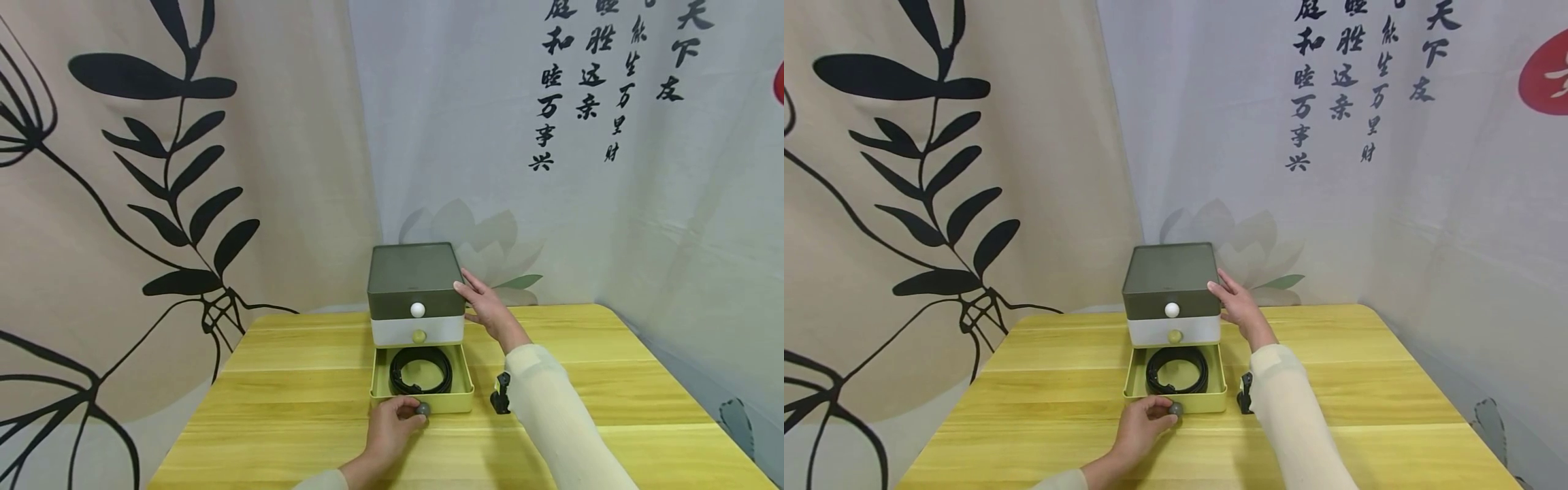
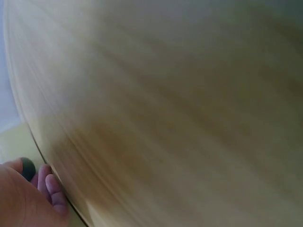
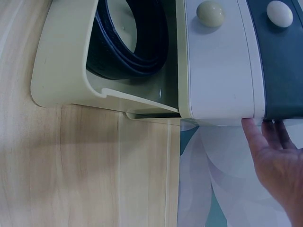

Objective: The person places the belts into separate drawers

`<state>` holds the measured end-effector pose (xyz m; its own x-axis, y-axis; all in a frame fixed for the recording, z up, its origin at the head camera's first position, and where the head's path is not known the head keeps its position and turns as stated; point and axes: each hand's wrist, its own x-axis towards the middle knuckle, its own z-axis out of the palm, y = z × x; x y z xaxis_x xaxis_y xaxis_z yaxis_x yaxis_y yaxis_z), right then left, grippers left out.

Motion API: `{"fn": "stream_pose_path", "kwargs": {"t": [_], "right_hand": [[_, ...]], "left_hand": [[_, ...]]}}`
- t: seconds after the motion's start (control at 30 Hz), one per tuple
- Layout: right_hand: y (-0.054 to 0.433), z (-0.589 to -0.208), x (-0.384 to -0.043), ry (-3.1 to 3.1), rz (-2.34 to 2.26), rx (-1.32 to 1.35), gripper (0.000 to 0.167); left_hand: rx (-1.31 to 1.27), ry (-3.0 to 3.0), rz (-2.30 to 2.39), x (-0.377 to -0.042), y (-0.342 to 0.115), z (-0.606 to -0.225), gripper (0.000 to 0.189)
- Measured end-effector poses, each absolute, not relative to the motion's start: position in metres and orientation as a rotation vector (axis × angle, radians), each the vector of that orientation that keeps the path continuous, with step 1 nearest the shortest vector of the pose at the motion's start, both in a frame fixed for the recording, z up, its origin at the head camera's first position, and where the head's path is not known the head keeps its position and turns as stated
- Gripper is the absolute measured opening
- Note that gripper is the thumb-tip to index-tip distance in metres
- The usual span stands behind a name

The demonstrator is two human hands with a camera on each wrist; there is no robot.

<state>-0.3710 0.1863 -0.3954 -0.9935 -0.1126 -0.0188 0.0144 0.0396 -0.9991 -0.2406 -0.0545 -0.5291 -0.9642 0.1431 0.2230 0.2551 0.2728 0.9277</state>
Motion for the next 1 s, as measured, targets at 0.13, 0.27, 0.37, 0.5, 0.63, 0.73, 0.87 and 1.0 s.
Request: {"fn": "stream_pose_path", "kwargs": {"t": [0.13, 0.27, 0.37, 0.5, 0.63, 0.73, 0.87, 1.0], "right_hand": [[0.186, -0.395, -0.371, 2.204, -2.107, -0.097, 0.069], [0.187, -0.395, -0.371, 2.203, -2.108, -0.097, 0.068], [0.188, -0.396, -0.371, 2.198, -2.112, -0.102, 0.068], [0.188, -0.396, -0.371, 2.203, -2.105, -0.104, 0.069], [0.187, -0.395, -0.371, 2.204, -2.105, -0.102, 0.069], [0.187, -0.394, -0.37, 2.199, -2.111, -0.101, 0.068], [0.186, -0.394, -0.37, 2.196, -2.114, -0.094, 0.068], [0.186, -0.394, -0.371, 2.193, -2.119, -0.092, 0.068]], "left_hand": [[-0.366, -2.432, -1.784, -0.241, -0.053, -0.529, 0.016], [-0.359, -2.435, -1.772, -0.241, -0.052, -0.527, 0.016], [-0.361, -2.435, -1.754, -0.243, -0.05, -0.526, 0.016], [-0.353, -2.433, -1.733, -0.247, -0.049, -0.525, 0.016], [-0.328, -2.439, -1.743, -0.256, -0.047, -0.527, 0.015], [-0.315, -2.45, -1.725, -0.264, -0.046, -0.528, 0.014], [-0.306, -2.461, -1.664, -0.272, -0.046, -0.526, 0.014], [-0.3, -2.468, -1.641, -0.278, -0.045, -0.524, 0.013]]}}
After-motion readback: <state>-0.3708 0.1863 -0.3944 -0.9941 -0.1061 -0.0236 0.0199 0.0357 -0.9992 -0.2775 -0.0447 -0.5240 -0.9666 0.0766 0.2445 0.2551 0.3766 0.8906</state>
